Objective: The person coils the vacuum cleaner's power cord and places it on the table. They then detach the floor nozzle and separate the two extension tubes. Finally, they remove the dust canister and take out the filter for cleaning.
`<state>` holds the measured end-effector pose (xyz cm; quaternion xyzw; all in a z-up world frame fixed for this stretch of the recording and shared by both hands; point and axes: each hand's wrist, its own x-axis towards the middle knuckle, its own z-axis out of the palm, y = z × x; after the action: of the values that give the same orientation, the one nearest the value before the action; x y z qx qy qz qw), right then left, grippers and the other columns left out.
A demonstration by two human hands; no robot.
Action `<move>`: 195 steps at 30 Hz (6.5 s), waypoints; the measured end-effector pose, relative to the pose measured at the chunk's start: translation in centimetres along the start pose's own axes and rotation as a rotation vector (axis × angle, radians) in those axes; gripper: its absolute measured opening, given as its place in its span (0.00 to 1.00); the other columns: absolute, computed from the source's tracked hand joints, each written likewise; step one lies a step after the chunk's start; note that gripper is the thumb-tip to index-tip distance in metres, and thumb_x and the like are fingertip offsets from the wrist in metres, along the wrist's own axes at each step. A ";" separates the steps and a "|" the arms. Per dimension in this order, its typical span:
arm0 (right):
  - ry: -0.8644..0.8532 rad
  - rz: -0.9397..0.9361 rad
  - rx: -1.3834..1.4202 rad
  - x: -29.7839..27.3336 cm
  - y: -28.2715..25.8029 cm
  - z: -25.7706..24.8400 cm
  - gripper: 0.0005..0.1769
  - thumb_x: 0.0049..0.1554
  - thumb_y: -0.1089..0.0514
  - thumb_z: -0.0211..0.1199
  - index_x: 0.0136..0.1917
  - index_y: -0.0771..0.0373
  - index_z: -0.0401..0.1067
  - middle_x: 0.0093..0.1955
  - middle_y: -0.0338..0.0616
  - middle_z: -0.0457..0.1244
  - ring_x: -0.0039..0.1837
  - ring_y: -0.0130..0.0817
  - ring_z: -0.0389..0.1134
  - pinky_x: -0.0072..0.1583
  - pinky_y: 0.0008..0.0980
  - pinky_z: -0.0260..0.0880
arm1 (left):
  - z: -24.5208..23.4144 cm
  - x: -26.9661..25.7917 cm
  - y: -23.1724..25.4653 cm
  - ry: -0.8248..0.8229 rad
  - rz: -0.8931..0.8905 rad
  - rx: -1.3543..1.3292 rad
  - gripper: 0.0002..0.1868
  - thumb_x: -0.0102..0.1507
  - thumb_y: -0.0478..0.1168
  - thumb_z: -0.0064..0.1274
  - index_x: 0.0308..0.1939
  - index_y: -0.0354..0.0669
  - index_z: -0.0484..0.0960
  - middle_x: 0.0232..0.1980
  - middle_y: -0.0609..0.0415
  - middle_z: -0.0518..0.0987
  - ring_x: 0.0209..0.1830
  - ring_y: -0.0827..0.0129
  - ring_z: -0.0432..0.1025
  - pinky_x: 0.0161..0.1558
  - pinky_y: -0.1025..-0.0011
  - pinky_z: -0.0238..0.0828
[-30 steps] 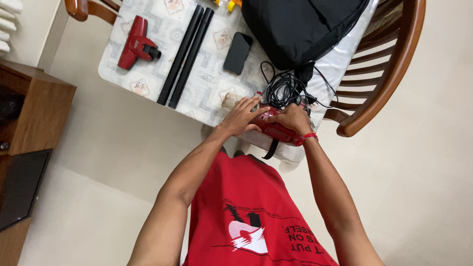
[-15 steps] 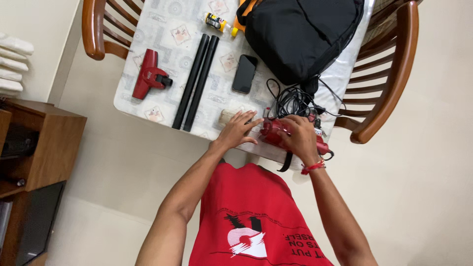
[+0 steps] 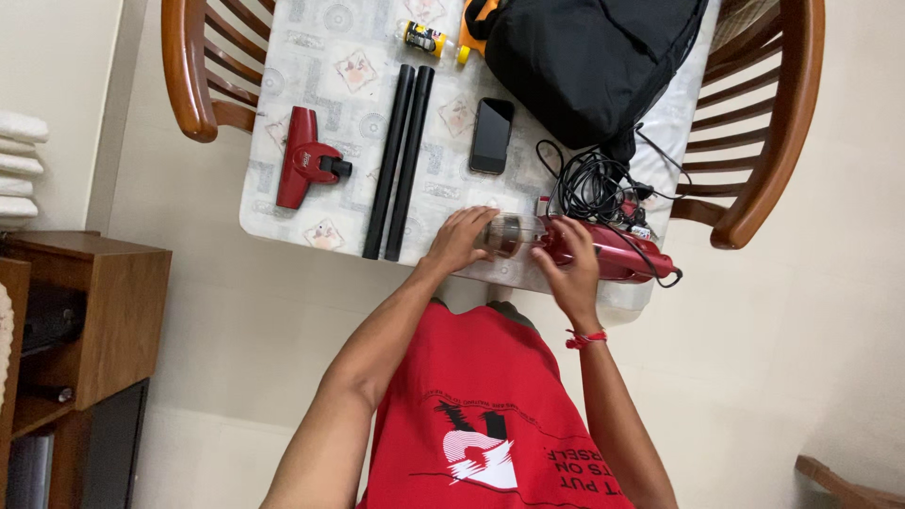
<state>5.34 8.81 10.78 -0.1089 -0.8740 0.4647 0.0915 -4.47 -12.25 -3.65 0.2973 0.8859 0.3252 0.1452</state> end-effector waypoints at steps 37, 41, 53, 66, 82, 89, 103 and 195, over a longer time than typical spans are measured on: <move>-0.472 0.478 0.983 6.3 -2.0 -3.5 0.21 0.66 0.55 0.56 0.68 0.71 0.68 0.56 0.46 0.69 0.55 0.34 0.72 0.58 0.42 0.75 | -12.8 -3.5 8.1 -0.034 -0.251 -1.046 0.48 0.45 0.42 0.76 0.69 0.43 0.74 0.66 0.51 0.78 0.68 0.64 0.71 0.66 0.62 0.74; -0.429 0.409 0.938 6.3 -3.5 -5.2 0.19 0.67 0.58 0.56 0.66 0.73 0.69 0.58 0.48 0.69 0.58 0.33 0.72 0.60 0.37 0.76 | -11.7 -3.1 8.1 0.006 -0.198 -1.163 0.48 0.44 0.37 0.77 0.69 0.42 0.74 0.67 0.49 0.76 0.70 0.62 0.69 0.73 0.61 0.66; -0.307 0.285 0.822 3.6 -4.5 -7.4 0.19 0.66 0.62 0.60 0.67 0.74 0.72 0.54 0.51 0.71 0.50 0.34 0.72 0.51 0.34 0.72 | -11.4 -1.2 9.1 -0.008 -0.122 -1.247 0.54 0.42 0.30 0.75 0.71 0.54 0.69 0.73 0.58 0.71 0.78 0.63 0.61 0.73 0.55 0.60; -0.220 0.286 0.868 2.8 -4.7 -8.7 0.17 0.68 0.61 0.55 0.65 0.75 0.70 0.55 0.47 0.70 0.54 0.32 0.72 0.59 0.35 0.76 | -12.0 -1.0 9.3 -0.023 0.007 -1.181 0.42 0.52 0.26 0.71 0.69 0.50 0.75 0.73 0.58 0.65 0.78 0.60 0.61 0.73 0.54 0.65; -0.177 0.496 1.011 3.9 -4.3 -5.5 0.16 0.68 0.61 0.54 0.65 0.72 0.69 0.56 0.46 0.70 0.54 0.32 0.73 0.56 0.33 0.75 | -11.9 -0.1 11.9 0.002 -0.019 -0.649 0.58 0.43 0.43 0.79 0.74 0.48 0.63 0.72 0.50 0.69 0.74 0.57 0.64 0.72 0.57 0.64; -0.240 0.478 0.968 4.1 -5.7 -6.3 0.18 0.68 0.61 0.51 0.66 0.73 0.68 0.55 0.50 0.70 0.55 0.37 0.74 0.59 0.41 0.78 | -10.3 -1.0 10.3 0.036 -0.056 -0.690 0.54 0.48 0.42 0.77 0.74 0.50 0.62 0.72 0.47 0.71 0.74 0.55 0.66 0.72 0.57 0.65; -0.167 0.503 1.027 4.2 -3.1 -5.9 0.18 0.68 0.62 0.52 0.69 0.72 0.67 0.60 0.51 0.69 0.59 0.39 0.73 0.62 0.38 0.75 | -3.8 -1.3 4.1 0.191 -0.070 -0.755 0.55 0.50 0.30 0.72 0.74 0.49 0.55 0.79 0.45 0.62 0.81 0.53 0.56 0.79 0.58 0.57; -0.424 0.239 0.576 4.5 1.2 -2.2 0.19 0.62 0.67 0.62 0.66 0.71 0.71 0.56 0.45 0.71 0.54 0.24 0.71 0.56 0.25 0.74 | -10.1 1.4 10.0 0.353 -0.256 -0.260 0.08 0.53 0.49 0.73 0.31 0.55 0.93 0.80 0.50 0.55 0.83 0.48 0.35 0.73 0.38 0.31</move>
<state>1.72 12.41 11.24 -0.0814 -0.6883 0.7109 -0.1197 -5.78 -10.19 10.39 0.1000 0.8786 0.4624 0.0654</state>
